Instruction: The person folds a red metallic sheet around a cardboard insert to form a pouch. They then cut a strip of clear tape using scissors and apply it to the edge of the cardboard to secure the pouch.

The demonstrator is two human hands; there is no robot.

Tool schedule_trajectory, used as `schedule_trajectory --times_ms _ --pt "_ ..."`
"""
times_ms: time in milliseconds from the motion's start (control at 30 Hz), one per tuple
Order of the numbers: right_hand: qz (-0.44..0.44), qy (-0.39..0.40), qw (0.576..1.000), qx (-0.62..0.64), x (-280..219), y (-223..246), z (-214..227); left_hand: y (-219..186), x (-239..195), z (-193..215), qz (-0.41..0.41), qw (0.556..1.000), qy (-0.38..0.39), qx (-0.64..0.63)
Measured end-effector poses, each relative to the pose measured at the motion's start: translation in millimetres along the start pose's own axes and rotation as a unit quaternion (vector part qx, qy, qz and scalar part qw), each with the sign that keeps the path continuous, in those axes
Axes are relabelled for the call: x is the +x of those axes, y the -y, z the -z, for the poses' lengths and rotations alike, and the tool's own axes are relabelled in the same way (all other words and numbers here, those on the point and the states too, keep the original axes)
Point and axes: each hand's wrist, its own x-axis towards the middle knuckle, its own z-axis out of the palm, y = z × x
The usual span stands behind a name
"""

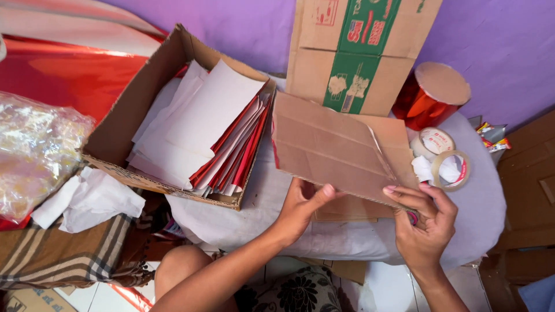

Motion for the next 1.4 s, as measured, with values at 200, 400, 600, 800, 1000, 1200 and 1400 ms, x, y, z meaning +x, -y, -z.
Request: schedule_trajectory --times_ms 200,400,600,800,1000,1200,1400 --pt "-0.009 0.093 0.995 -0.025 -6 -10 1 41 2 21 0.102 0.975 -0.164 -0.108" --pt "0.14 0.202 0.962 -0.122 -8 -9 -1 44 -19 32 0.135 0.977 -0.116 -0.118" --pt "0.107 0.196 0.968 -0.111 3 4 1 -1 -25 29 0.182 0.962 -0.197 -0.054" --pt "0.092 0.186 0.967 -0.151 -4 -8 -6 20 -28 54 0.078 0.99 -0.08 -0.089" --pt "0.142 0.24 0.957 -0.082 -4 8 -35 32 -34 47 0.085 0.995 -0.054 -0.026" --pt "0.085 0.177 0.98 -0.036 5 14 -32 33 -27 52 0.119 0.987 -0.097 -0.053" --pt "0.049 0.091 0.995 0.003 5 25 -19 -30 -25 28 -0.201 0.878 -0.157 0.405"
